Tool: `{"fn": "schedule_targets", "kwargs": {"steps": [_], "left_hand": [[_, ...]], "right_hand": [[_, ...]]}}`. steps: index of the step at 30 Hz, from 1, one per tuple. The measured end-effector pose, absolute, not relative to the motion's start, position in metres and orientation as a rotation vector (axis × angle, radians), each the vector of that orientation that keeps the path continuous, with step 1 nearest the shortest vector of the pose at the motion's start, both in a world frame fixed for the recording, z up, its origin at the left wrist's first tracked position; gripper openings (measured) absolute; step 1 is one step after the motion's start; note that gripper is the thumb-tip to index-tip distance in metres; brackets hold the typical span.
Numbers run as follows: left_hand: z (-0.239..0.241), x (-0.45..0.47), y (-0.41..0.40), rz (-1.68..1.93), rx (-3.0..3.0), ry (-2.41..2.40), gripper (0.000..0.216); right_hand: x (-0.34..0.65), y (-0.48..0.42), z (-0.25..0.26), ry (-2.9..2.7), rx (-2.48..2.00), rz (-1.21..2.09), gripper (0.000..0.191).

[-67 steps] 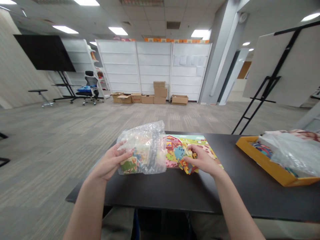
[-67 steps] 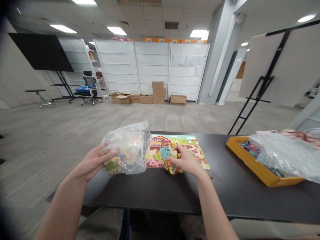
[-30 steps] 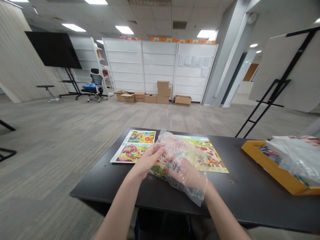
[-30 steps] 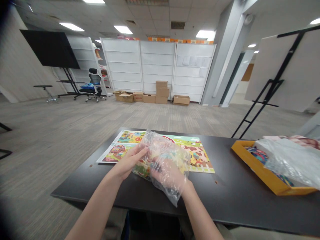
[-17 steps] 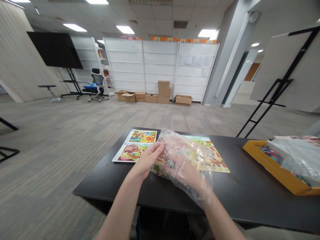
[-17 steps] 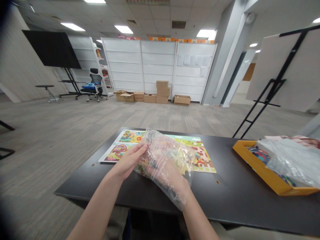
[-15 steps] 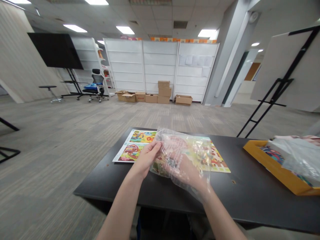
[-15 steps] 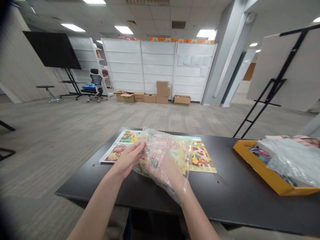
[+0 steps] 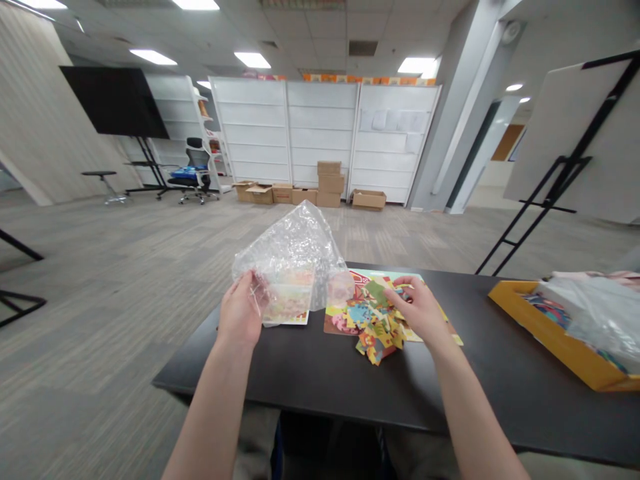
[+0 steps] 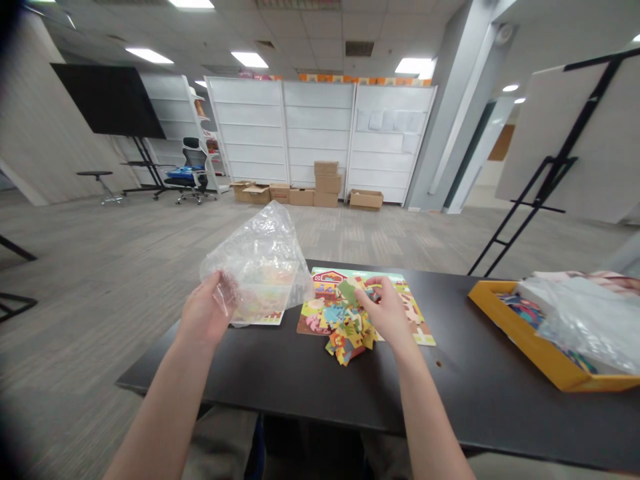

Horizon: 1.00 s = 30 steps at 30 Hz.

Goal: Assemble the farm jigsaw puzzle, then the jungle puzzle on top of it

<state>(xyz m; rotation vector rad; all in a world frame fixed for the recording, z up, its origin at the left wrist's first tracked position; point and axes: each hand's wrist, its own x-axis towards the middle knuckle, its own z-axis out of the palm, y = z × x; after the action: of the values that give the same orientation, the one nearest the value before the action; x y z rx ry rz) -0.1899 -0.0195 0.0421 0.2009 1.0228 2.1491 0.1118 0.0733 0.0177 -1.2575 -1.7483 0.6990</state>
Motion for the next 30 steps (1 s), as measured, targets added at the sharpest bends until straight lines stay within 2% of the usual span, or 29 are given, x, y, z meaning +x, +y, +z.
{"fn": "schedule_targets", "kwargs": {"steps": [5, 10, 14, 16, 20, 22, 25, 30], "left_hand": [[0.044, -0.182, -0.016, 2.012, 0.111, 0.876, 0.018], [0.041, -0.181, -0.014, 1.984, 0.111, 0.813, 0.007], [0.040, -0.178, -0.013, 1.939, 0.118, 0.779, 0.011], [0.039, -0.175, -0.013, 1.916, 0.126, 0.764, 0.012], [0.037, -0.162, -0.010, 1.922, 0.206, 0.751, 0.007], [0.037, -0.149, -0.006, 1.928, 0.307, 0.754, 0.006], [0.037, -0.124, 0.000, 1.897, 0.459, 0.763, 0.019], [0.037, -0.075, 0.008, 1.737, 0.764, 0.777, 0.036]], "right_hand": [[0.065, 0.050, 0.015, -2.137, -1.089, 0.652, 0.019], [0.031, 0.040, 0.008, -2.379, -1.079, 0.557, 0.015], [0.035, 0.047, 0.002, -2.389, -1.100, 0.394, 0.007], [0.041, 0.047, 0.006, -2.338, -1.024, 0.377, 0.011], [0.048, 0.035, 0.025, -2.171, -0.806, 0.594, 0.037], [0.051, 0.028, 0.034, -2.047, -0.796, 0.697, 0.036], [0.063, 0.025, 0.038, -1.819, -0.902, 0.769, 0.023], [0.120, 0.039, 0.036, -1.523, -0.988, 0.759, 0.028]]}}
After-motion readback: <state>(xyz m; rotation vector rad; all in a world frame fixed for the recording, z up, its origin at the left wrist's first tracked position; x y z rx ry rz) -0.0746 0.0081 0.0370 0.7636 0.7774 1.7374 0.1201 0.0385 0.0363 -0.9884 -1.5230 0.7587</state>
